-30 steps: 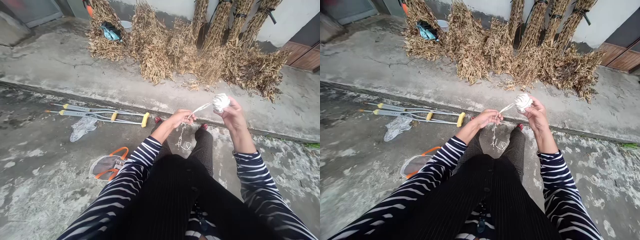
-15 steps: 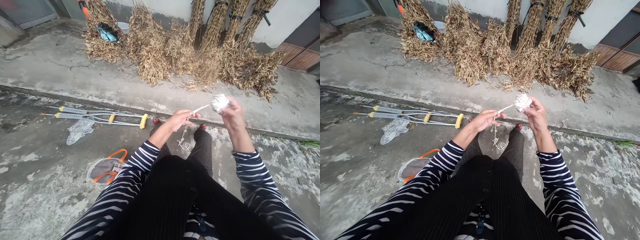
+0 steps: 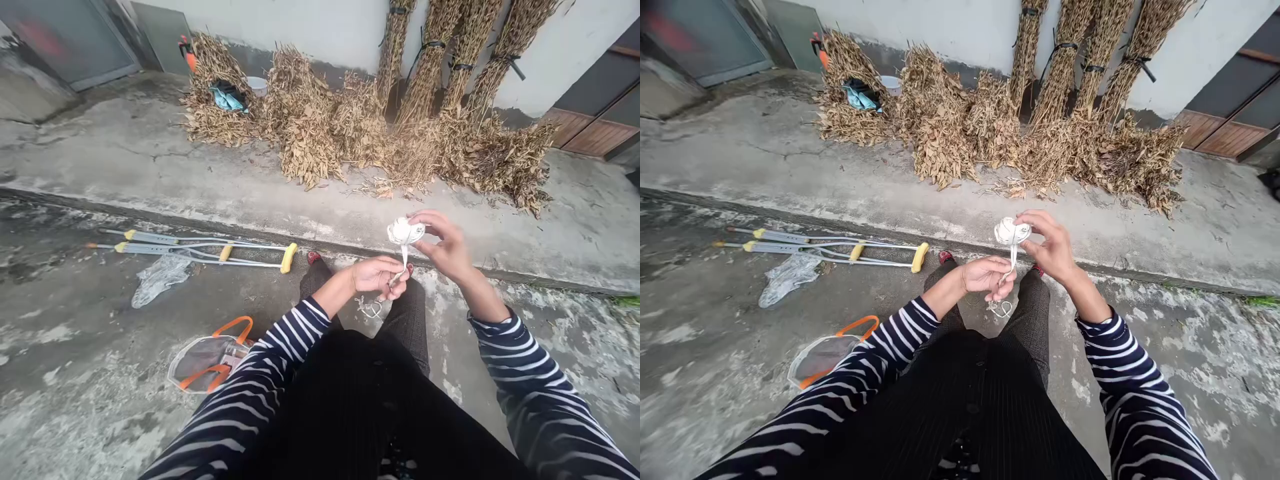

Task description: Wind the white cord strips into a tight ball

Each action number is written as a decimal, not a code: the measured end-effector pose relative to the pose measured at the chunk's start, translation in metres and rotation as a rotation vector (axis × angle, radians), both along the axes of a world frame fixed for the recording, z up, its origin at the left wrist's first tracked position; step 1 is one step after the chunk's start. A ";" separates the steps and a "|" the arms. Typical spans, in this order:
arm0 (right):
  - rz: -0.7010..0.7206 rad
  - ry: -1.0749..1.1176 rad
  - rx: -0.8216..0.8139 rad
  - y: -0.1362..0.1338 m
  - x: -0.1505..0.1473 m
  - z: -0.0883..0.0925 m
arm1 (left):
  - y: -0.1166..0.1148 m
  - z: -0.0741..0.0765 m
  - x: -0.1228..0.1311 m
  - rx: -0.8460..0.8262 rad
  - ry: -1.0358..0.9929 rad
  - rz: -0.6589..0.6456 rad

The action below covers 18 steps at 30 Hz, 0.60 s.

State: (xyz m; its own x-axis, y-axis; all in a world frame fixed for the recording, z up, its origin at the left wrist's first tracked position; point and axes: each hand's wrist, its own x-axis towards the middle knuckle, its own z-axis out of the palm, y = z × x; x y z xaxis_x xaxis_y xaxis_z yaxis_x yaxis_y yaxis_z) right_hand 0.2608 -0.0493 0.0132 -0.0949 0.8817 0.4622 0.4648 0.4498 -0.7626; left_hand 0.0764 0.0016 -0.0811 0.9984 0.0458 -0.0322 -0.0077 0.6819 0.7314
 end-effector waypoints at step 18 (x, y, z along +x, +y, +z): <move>0.009 -0.238 -0.014 -0.001 0.014 -0.076 | 0.007 0.091 -0.025 0.237 0.066 0.863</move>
State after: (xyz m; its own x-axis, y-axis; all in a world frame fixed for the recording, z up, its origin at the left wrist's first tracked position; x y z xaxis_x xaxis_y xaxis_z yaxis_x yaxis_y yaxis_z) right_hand 0.2746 -0.0498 -0.0624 -0.2075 0.8867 0.4132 0.6288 0.4445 -0.6381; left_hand 0.0515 0.0082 0.0096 0.6097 0.7925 0.0172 -0.4009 0.2896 0.8692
